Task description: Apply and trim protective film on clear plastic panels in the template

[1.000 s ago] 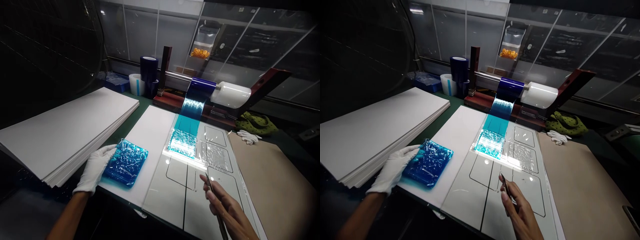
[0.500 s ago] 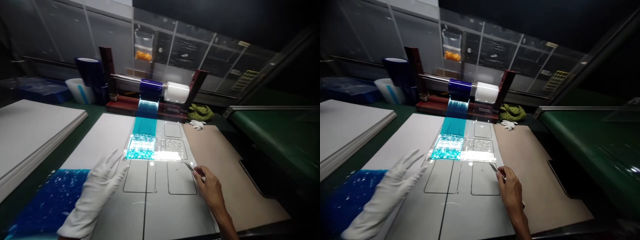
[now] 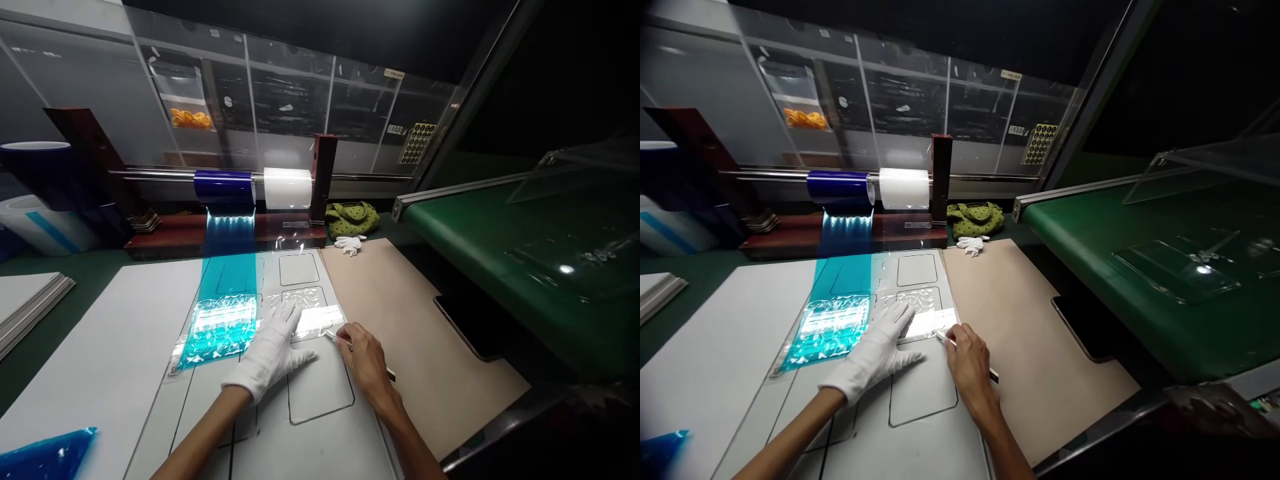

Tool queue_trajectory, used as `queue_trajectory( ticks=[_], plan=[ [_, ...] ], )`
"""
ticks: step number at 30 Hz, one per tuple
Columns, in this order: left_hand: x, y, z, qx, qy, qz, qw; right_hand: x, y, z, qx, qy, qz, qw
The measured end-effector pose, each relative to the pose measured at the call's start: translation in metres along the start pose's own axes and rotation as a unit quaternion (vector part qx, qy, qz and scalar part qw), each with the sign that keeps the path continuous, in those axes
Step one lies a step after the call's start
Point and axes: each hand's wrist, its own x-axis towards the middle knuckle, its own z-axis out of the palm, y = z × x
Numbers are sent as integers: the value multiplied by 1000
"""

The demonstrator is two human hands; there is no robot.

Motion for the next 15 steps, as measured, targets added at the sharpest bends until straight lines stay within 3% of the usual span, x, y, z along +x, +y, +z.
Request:
queue_trajectory(
  ticks=[5,9,15],
  plan=[
    [3,-8,2,62,45,10,997,4,6,-3,79,-16,0,997],
    [1,-9,1,123,81,78,986,1,25,-8,79,3,9,997],
    [-47,31,5,209,189,147,948,-10,71,-31,-4,99,54,994]
  ],
)
